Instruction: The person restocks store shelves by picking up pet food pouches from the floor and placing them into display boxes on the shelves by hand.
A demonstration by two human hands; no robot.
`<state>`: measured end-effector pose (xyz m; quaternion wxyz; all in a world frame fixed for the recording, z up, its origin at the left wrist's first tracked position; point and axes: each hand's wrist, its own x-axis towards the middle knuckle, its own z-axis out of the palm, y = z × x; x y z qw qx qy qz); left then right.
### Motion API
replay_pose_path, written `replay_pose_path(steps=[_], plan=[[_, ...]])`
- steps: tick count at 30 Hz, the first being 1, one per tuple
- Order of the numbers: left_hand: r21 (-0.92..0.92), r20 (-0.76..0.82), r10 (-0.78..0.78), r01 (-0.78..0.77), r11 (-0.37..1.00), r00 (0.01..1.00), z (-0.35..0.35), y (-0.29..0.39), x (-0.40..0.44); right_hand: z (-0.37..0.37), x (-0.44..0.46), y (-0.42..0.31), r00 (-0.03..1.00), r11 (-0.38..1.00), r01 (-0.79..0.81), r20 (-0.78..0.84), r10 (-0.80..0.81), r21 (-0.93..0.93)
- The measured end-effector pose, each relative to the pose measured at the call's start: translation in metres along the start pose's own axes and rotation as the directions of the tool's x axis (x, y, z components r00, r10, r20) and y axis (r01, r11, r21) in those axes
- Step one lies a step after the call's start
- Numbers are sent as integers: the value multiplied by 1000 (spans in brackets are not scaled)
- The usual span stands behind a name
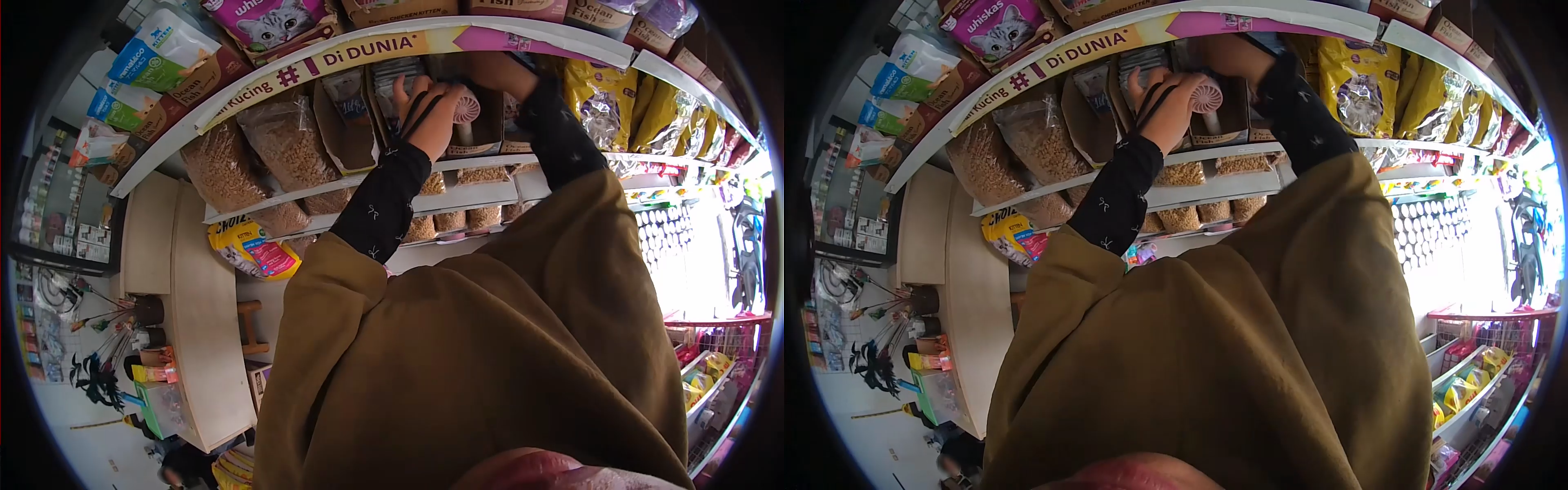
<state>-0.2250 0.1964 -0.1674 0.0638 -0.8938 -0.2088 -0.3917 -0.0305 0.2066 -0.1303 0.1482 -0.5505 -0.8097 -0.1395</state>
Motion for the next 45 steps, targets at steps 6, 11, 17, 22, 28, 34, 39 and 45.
replay_pose_path(steps=[6, 11, 17, 22, 28, 34, 39, 45], plan=[[22, 83, -35, 33, 999, 996, 1, -1, -3, -7, -23, -18, 978, 853, 1, 178, -110, 521], [-5, -94, -1, 1, 1000, 996, -11, 8, -1, 9, -9, -2, 998, 892, 41, 33, -62, 451], [-121, -63, -117, 108, 987, 991, -43, 6, -21, 26, 13, 11, 996, 968, -70, -34, 80, 240], [-130, 20, -216, 217, 968, 976, -64, -3, -52, 32, 22, 17, 999, 993, -27, 38, 23, 117], [-144, 43, -304, 307, 941, 952, -72, -13, -91, 23, 24, 10, 973, 964, -95, 227, 37, 249], [-157, 32, -395, 394, 905, 918, -85, -11, -116, 20, 5, 6, 1000, 968, -9, -11, 12, 250], [-136, 17, -433, 431, 892, 901, -98, -12, -137, -21, -26, -21, 971, 959, -116, -174, 165, 258], [-405, 122, -540, 539, 739, 833, -98, -14, -185, -29, -73, -153, 806, 566, -14, -326, 495, 824]])
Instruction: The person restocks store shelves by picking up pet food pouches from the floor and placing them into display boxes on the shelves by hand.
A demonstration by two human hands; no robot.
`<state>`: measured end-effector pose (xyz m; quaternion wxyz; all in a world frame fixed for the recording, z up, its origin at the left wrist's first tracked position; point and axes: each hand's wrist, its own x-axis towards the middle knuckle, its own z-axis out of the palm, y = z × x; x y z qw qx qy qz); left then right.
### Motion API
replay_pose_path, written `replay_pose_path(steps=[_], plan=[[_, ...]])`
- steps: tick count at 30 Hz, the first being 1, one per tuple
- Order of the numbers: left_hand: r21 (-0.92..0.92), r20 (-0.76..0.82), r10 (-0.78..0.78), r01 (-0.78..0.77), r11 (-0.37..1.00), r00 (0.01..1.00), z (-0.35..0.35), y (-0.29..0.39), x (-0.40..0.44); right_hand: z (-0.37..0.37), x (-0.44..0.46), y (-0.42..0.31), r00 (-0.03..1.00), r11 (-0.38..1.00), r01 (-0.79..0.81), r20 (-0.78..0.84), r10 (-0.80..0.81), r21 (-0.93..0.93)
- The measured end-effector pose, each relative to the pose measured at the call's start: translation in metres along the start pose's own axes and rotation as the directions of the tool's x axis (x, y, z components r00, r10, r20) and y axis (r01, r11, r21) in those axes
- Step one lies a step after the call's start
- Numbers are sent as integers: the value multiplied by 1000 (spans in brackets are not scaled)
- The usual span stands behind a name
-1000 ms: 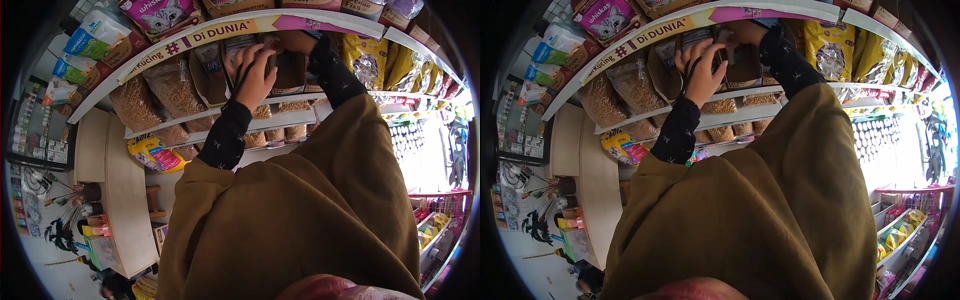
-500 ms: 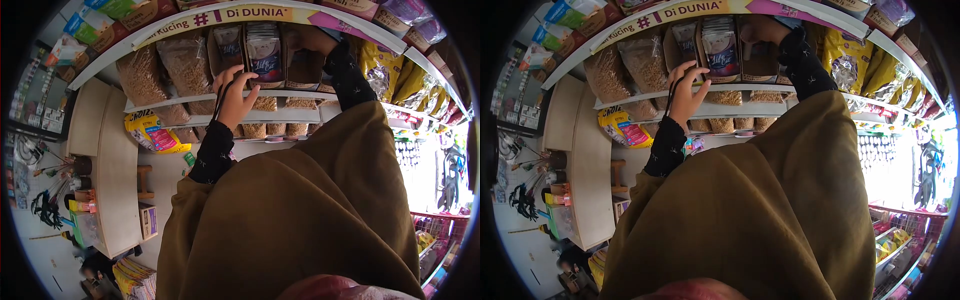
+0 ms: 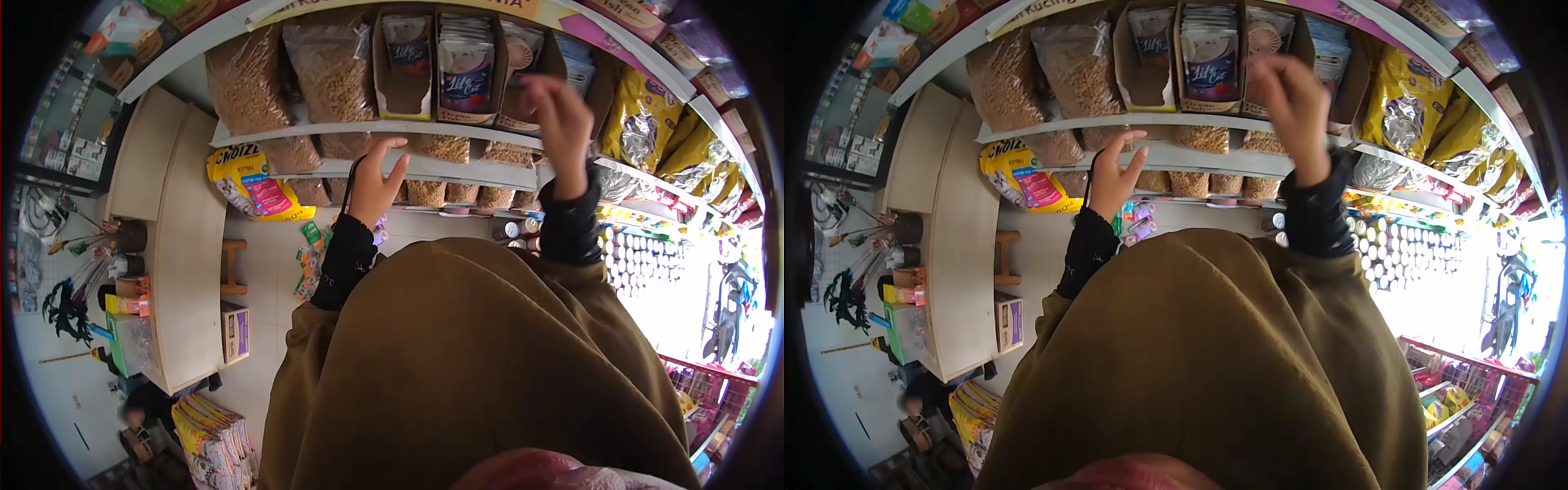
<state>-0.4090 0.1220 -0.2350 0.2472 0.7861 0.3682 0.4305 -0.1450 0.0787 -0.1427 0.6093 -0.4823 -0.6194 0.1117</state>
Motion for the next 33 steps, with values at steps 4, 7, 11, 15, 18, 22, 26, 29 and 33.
replay_pose_path(steps=[4, 7, 11, 15, 18, 22, 26, 29, 33], plan=[[-61, 23, -118, 120, 991, 993, -11, -25, -38, 70, -70, 0, 948, 984, -136, 304, 95, 115], [-84, 39, -198, 201, 976, 979, -28, -45, -68, 110, -104, 10, 804, 974, -217, 578, 138, 70], [-149, 38, -365, 366, 918, 930, -66, -73, -125, 167, -139, -2, 595, 933, -336, 797, 105, 129], [-204, -34, -534, 518, 831, 845, -115, -102, -195, 225, -163, -17, 517, 928, -356, 850, 97, 111], [-246, -120, -627, 589, 770, 770, -156, -119, -255, 270, -188, -23, 396, 949, -313, 912, 108, 23], [-162, -171, -760, 743, 649, 627, -200, -143, -338, 333, -234, -21, 275, 953, -303, 959, 73, 14], [-237, -217, -818, 784, 573, 532, -205, -180, -428, 383, -280, -15, 80, 915, -360, 971, 224, -182], [-215, -147, -890, 865, 454, 431, -201, -200, -469, 409, -316, 9, 18, 907, -351, 967, 255, -233], [-201, -60, -930, 908, 368, 364, -177, -234, -503, 432, -361, 45, -107, 825, -373, 903, 416, -425]])
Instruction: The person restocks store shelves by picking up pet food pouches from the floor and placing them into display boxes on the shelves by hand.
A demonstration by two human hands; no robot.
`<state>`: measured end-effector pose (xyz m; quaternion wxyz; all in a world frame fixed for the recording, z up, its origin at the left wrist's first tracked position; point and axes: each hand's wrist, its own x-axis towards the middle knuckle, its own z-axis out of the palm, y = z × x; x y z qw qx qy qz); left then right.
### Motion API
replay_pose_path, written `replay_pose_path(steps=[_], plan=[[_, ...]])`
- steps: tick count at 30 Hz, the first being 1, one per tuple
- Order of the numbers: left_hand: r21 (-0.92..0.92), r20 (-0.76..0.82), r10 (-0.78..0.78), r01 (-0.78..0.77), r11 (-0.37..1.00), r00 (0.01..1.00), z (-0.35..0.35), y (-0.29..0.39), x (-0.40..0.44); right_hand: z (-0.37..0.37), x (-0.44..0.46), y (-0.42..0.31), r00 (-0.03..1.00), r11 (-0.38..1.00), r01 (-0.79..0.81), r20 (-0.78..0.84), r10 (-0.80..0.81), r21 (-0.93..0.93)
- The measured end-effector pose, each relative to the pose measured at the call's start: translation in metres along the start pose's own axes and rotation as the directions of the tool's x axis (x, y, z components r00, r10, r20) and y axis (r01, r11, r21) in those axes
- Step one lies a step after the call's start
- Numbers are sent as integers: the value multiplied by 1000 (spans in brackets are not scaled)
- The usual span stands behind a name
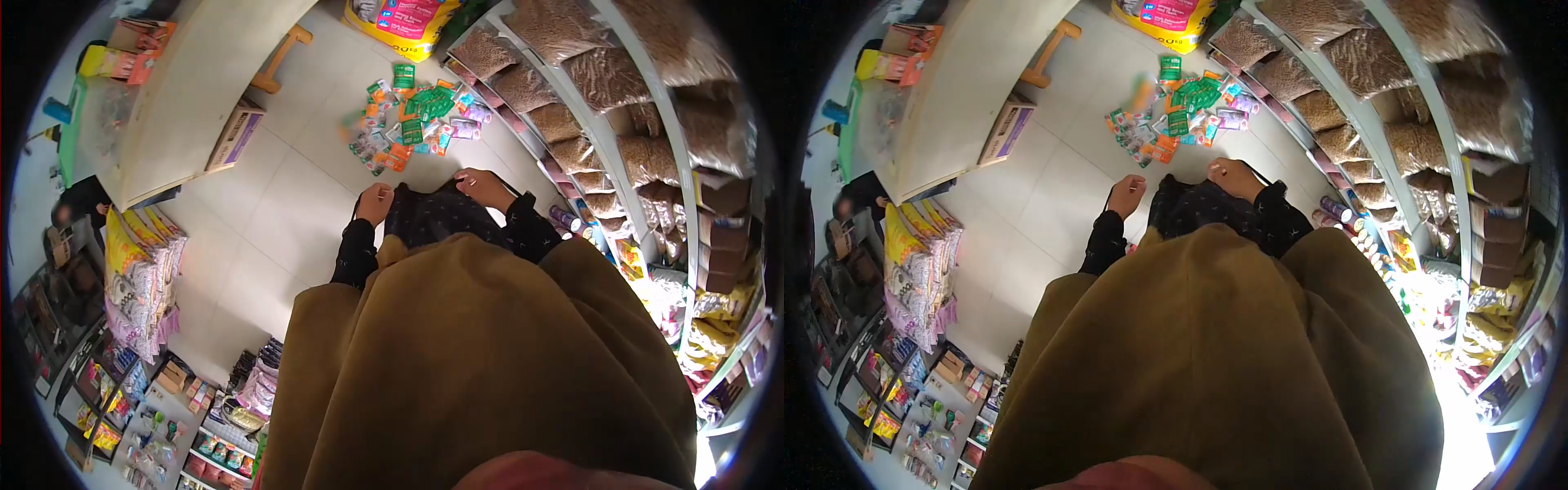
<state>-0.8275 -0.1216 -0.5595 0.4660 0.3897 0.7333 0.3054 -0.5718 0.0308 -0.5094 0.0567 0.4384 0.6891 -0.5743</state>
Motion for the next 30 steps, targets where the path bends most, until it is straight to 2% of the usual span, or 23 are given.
replay_pose_path(steps=[2, 5, 8, 10, 13, 14, 16, 17, 18, 19, 20, 22, 23, 25, 26, 28, 29, 30], plan=[[7, 44, -44, 44, 999, 998, 14, -20, 15, 7, 24, 24, 995, 995, -95, 31, 95, 6], [37, 115, -129, 126, 991, 985, 42, -53, 36, 22, 62, 72, 928, 872, -355, 12, 373, 338], [12, 120, -82, 81, 997, 989, 72, -79, 67, 39, 104, 127, 893, 831, -434, 41, 449, 349], [9, 140, -107, 107, 994, 984, 94, -105, 88, 44, 127, 155, 864, 796, -485, 57, 500, 362], [-5, 172, -155, 158, 987, 973, 132, -145, 114, 49, 167, 190, 876, 858, -480, 40, 482, 184], [7, 161, -169, 170, 985, 973, 142, -161, 128, 49, 182, 199, 865, 847, -500, 51, 499, 183], [32, 145, -205, 202, 979, 968, 163, -191, 146, 55, 207, 216, 931, 928, -364, 9, 365, 80], [30, 161, -224, 222, 975, 961, 174, -204, 154, 61, 220, 226, 923, 919, -386, 23, 385, 82], [-42, 64, -231, 234, 971, 971, 180, -211, 165, 67, 235, 239, 901, 839, -428, 86, 425, 336], [-111, -38, -240, 235, 966, 970, 184, -216, 178, 73, 248, 245, 882, 694, -448, 153, 445, 563], [-108, -33, -248, 244, 964, 968, 186, -221, 193, 77, 263, 250, 878, 687, -456, 159, 451, 566], [57, -130, -241, 250, 967, 962, 191, -229, 218, 83, 287, 253, 890, 704, -423, 116, 440, 570], [57, -117, -263, 270, 961, 958, 195, -236, 227, 96, 297, 270, 880, 691, -445, 133, 457, 570], [-61, -85, -314, 310, 949, 946, 200, -253, 248, 118, 323, 303, 930, 830, -317, -23, 368, 460], [-63, -80, -325, 321, 945, 942, 204, -264, 258, 127, 329, 298, 927, 826, -328, -14, 375, 458], [-156, -118, -196, 177, 972, 973, 212, -283, 274, 145, 340, 289, 944, 914, -202, -178, 277, 352], [-153, -105, -212, 195, 969, 972, 217, -288, 279, 152, 344, 292, 941, 907, -220, -167, 294, 360], [-271, -97, -212, 179, 946, 972, 222, -291, 285, 158, 351, 294, 942, 932, -203, -199, 269, 300]])
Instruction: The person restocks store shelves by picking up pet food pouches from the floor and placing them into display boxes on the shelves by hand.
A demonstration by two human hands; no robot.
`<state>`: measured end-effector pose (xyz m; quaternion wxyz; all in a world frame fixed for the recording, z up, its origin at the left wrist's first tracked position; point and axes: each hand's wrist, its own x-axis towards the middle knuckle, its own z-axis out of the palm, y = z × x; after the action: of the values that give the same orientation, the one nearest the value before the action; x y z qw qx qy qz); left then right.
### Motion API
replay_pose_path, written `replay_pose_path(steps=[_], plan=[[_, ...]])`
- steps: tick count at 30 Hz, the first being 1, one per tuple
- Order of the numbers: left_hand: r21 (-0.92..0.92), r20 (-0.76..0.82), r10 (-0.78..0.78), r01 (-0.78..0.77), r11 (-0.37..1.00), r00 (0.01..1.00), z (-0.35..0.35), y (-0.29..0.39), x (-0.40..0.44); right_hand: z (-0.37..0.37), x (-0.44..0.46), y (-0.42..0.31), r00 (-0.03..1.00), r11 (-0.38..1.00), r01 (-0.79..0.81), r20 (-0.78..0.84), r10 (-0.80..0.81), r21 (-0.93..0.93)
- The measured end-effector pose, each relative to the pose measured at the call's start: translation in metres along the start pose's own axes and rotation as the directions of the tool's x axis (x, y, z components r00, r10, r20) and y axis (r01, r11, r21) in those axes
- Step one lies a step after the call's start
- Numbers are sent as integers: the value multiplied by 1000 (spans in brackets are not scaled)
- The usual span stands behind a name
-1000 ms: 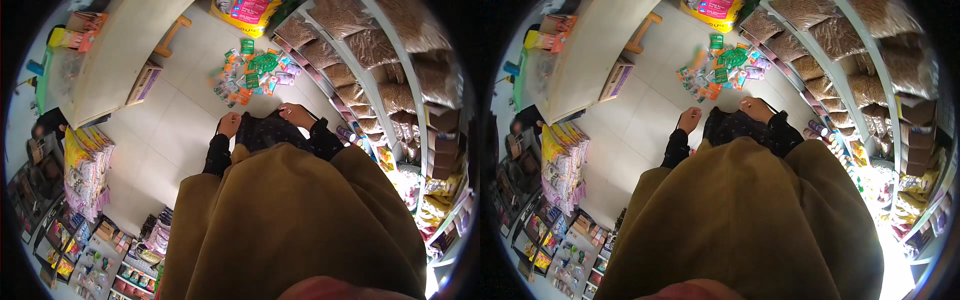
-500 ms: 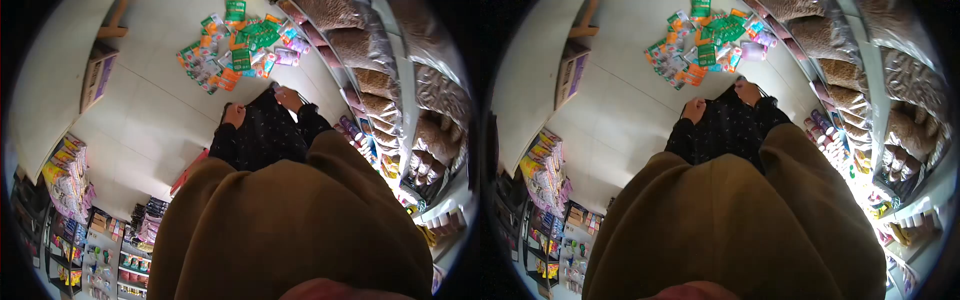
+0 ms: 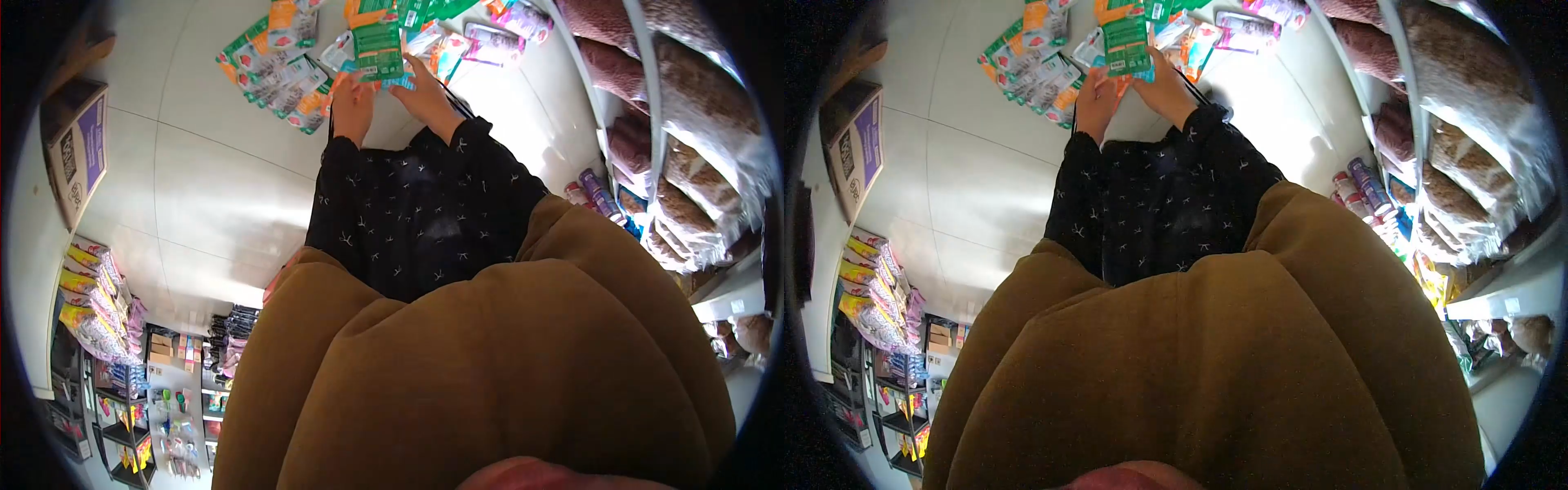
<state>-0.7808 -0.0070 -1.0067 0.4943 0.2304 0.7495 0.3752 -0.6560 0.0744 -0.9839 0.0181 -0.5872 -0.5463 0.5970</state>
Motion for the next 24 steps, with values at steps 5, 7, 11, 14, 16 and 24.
replay_pose_path(steps=[5, 7, 11, 14, 16, 24], plan=[[-123, 135, -243, 260, 958, 960, 7, -1, 12, 26, 32, 47, 979, 971, 188, -57, -198, -147], [-143, 140, -231, 251, 957, 963, 8, -7, 12, 27, 30, 53, 965, 956, 240, -67, -254, -167], [-225, 144, -239, 267, 937, 960, 12, -2, 1, 6, -4, 10, 962, 957, 269, -14, -272, -111], [-280, 131, -316, 340, 898, 940, 11, 22, -14, -2, -45, -23, 955, 948, 296, 21, -295, -118], [-371, 218, -328, 389, 843, 919, 10, 44, -37, -1, -73, -29, 924, 924, 382, -15, -382, -18], [-540, 393, -362, 531, 653, 845, -25, 151, -133, -73, -164, -83, 923, 939, 344, -179, -340, -9]])
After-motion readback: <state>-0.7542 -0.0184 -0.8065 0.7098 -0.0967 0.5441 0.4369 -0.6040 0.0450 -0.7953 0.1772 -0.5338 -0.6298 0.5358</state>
